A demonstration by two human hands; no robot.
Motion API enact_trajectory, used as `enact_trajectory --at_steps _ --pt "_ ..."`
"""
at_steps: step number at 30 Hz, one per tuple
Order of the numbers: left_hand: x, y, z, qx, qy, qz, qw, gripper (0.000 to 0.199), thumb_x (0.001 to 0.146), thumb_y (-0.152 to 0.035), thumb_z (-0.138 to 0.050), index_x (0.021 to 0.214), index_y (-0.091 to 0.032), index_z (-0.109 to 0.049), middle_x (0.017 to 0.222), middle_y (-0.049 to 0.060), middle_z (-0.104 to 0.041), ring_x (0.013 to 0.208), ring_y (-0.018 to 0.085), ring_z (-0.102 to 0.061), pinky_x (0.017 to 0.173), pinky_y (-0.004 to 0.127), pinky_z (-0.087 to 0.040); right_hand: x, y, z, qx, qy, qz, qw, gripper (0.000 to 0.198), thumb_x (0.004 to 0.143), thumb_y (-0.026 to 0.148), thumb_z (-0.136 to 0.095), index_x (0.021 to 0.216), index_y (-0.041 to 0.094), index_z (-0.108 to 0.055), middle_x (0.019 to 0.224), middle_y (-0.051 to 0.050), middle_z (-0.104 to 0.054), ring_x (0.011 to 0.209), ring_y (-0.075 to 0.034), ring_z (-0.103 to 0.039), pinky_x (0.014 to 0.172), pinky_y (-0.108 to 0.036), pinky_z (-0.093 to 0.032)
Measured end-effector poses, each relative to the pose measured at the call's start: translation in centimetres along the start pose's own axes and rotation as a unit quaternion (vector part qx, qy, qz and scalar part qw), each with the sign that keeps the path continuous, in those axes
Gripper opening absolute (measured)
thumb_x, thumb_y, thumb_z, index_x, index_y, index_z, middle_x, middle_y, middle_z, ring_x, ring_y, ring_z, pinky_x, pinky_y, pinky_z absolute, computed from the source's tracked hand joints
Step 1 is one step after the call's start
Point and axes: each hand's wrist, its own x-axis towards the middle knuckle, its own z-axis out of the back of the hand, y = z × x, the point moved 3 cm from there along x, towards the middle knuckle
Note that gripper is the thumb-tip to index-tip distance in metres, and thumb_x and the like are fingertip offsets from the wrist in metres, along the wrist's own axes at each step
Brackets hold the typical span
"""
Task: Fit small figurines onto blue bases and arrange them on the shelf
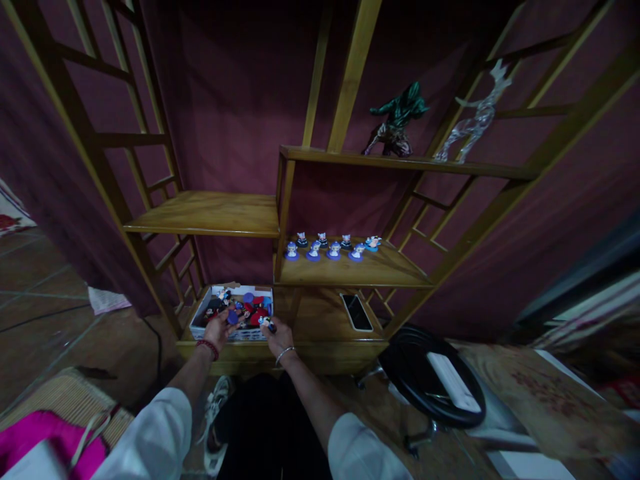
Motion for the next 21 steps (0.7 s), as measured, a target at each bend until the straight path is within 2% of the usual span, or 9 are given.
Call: enact_trajectory --at_steps 5,12,17,21 --pt "-0.4 0.5 -0.4 -0.040 0.014 0.014 0.999 0.025 0.080 -0.021 -0.037 0.100 -0.014 -0.050 0.097 0.012 -0.062 0.089 0.021 -0.060 0.066 0.029 -0.050 -0.1 0.2 0.0 0.008 0.001 -0.001 1.000 0.020 0.069 0.029 -0.050 0.081 0.019 -0.063 0.069 0.000 -0.064 0.063 -0.013 -0.058 0.059 -0.020 -0.044" --pt "-0.6 1.1 -0.8 -0.079 -0.003 0.019 0.997 0.016 0.080 -0.018 -0.038 0.088 -0.013 -0.051 0.089 0.011 -0.064 0.087 0.020 -0.061 0.070 0.033 -0.051 0.4 -0.6 -0.8 0.025 0.006 -0.013 1.000 0.023 0.069 0.030 -0.050 0.084 0.021 -0.063 0.068 0.001 -0.064 0.063 -0.013 -0.057 0.059 -0.021 -0.044" --pt "-0.7 1.5 -1.2 -0.086 -0.013 0.008 0.996 0.012 0.081 -0.016 -0.039 0.084 -0.012 -0.051 0.083 0.011 -0.065 0.084 0.019 -0.062 0.071 0.034 -0.051 0.8 -1.2 -1.6 0.040 0.010 -0.038 0.998 0.028 0.068 0.031 -0.051 0.090 0.018 -0.063 0.070 -0.001 -0.064 0.064 -0.015 -0.057 0.059 -0.023 -0.044" --pt "-0.7 1.6 -1.3 -0.094 -0.011 -0.006 0.996 0.010 0.080 -0.014 -0.043 0.083 -0.013 -0.052 0.078 0.008 -0.065 0.080 0.017 -0.062 0.073 0.033 -0.051 1.1 -1.6 -1.9 0.031 0.003 -0.040 0.999 0.025 0.067 0.031 -0.052 0.087 0.021 -0.064 0.068 0.000 -0.064 0.063 -0.015 -0.056 0.060 -0.023 -0.043"
